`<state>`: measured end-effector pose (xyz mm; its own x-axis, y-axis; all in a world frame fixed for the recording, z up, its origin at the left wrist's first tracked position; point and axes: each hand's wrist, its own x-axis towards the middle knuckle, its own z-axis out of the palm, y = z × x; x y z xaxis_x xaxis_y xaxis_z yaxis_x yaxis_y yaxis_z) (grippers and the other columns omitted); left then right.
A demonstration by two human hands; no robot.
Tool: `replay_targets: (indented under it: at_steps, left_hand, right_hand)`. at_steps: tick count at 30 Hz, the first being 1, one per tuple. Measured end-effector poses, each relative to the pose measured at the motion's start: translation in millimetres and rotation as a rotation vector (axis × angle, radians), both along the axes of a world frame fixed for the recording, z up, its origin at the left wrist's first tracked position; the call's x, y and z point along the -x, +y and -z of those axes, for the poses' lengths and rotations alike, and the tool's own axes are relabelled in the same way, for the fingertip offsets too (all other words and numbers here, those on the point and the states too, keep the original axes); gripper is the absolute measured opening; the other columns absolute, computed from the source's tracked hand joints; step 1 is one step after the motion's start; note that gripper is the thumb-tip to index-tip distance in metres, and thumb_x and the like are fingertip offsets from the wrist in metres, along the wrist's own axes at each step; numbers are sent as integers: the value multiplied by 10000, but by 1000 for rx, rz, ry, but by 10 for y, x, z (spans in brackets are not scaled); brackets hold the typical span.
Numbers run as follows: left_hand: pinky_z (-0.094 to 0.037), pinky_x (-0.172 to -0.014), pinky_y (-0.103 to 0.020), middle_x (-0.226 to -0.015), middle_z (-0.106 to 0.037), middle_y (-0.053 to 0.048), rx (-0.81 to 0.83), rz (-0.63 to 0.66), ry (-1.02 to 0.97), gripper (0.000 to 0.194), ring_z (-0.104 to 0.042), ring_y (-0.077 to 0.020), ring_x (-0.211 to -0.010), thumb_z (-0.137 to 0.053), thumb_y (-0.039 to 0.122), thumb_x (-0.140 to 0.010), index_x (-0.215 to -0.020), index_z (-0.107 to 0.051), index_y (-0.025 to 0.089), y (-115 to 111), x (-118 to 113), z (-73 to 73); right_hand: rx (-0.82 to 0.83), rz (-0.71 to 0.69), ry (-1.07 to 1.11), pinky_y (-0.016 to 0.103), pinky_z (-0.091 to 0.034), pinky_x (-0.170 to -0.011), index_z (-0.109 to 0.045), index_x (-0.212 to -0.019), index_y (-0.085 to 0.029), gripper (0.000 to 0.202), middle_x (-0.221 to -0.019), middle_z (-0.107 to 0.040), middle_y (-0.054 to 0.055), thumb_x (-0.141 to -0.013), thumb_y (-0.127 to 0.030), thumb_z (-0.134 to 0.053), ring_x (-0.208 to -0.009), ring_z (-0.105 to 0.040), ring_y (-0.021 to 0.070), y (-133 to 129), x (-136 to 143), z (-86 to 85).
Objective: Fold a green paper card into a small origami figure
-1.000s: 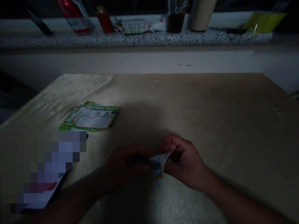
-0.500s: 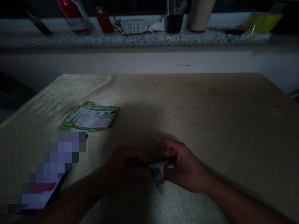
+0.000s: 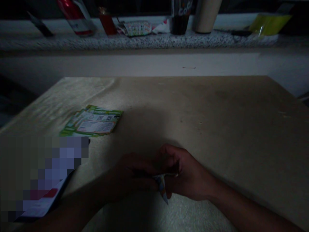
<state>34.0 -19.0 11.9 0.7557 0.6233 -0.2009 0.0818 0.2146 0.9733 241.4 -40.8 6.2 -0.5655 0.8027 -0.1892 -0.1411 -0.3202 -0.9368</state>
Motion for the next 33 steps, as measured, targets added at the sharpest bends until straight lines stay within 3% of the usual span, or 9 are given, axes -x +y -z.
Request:
replay_targets:
  at_steps: [3, 6, 9, 12, 17, 21, 24, 28, 33]
  left_hand:
    - [-537, -777, -253, -892, -817, -56, 89, -46, -29, 204, -740, -190, -832, -817, 344, -815, -935, -841, 181, -8, -6, 17]
    - [-480, -581, -201, -695, -764, -23, 145, -230, -67, 201, -648, -120, -608, -844, 370, -770, -821, -841, 176, 3, -18, 42]
    - [-461, -526, -189, -594, -705, 9, 135, -456, -104, 163, -576, -90, -518, -847, 343, -756, -736, -819, 183, 21, -39, 66]
    - [-522, -580, -207, -674, -746, 3, 89, -543, -150, 94, -624, -105, -568, -818, 302, -786, -790, -822, 208, 3, -69, 90]
    - [-583, -642, -241, -824, -790, -29, -79, -507, -96, 155, -709, -154, -701, -774, 289, -842, -977, -803, 216, -65, -50, 122]
    - [-590, -839, -264, -1054, -767, -42, -601, -366, -22, 463, -723, -153, -894, -752, 160, -859, -1302, -647, 249, -2, 87, 79]
    - [-575, -890, -246, -1162, -734, -70, -930, -157, 9, 336, -715, -152, -1021, -651, 95, -920, -1229, -675, 226, 77, 170, 29]
    - [-597, -841, -223, -1079, -767, -60, -1024, -181, 12, 223, -745, -141, -948, -634, 156, -956, -1161, -697, 215, 109, 186, 0]
    - [-607, -811, -194, -1026, -799, -52, -962, -238, -1, 195, -771, -133, -898, -689, 111, -910, -1080, -738, 193, 58, 136, -41]
  right_hand:
    - [6, 20, 2, 141, -487, -454, -548, -919, -186, 311, -651, -640, -53, -785, -194, -828, -516, -617, 77, 4, -17, 16]
    - [-86, 182, 48, 157, -504, -487, -551, -938, -205, 227, -666, -657, -51, -870, -241, -765, -522, -617, 73, -12, -46, 28]
    - [-412, 466, -49, 204, -556, -556, -591, -941, -230, 115, -715, -693, -32, -920, -196, -699, -590, -660, 101, -43, -58, 18]
    - [-792, 533, -286, 222, -595, -638, -667, -1036, -229, 257, -821, -749, 6, -834, -106, -769, -691, -717, 135, -64, -40, -2]
    - [-1107, 468, -410, 184, -604, -679, -722, -1007, -165, 216, -908, -759, 60, -836, -35, -739, -750, -738, 131, -47, -33, -55]
    - [-1155, 334, -426, 201, -600, -687, -726, -1045, -132, 228, -927, -744, 90, -852, -14, -698, -784, -729, 138, -7, -95, -110]
    - [-1159, 238, -404, 214, -600, -701, -730, -1044, -119, 214, -936, -736, 103, -858, -18, -690, -806, -720, 142, 23, -135, -131]
    - [-1141, 224, -389, 200, -611, -803, -733, -1073, -123, 216, -1011, -755, 115, -872, -47, -715, -905, -740, 143, 30, -144, -122]
    - [-1059, 289, -374, 183, -632, -786, -757, -986, -126, 141, -954, -799, 113, -867, -54, -733, -863, -779, 155, -7, -108, -130]
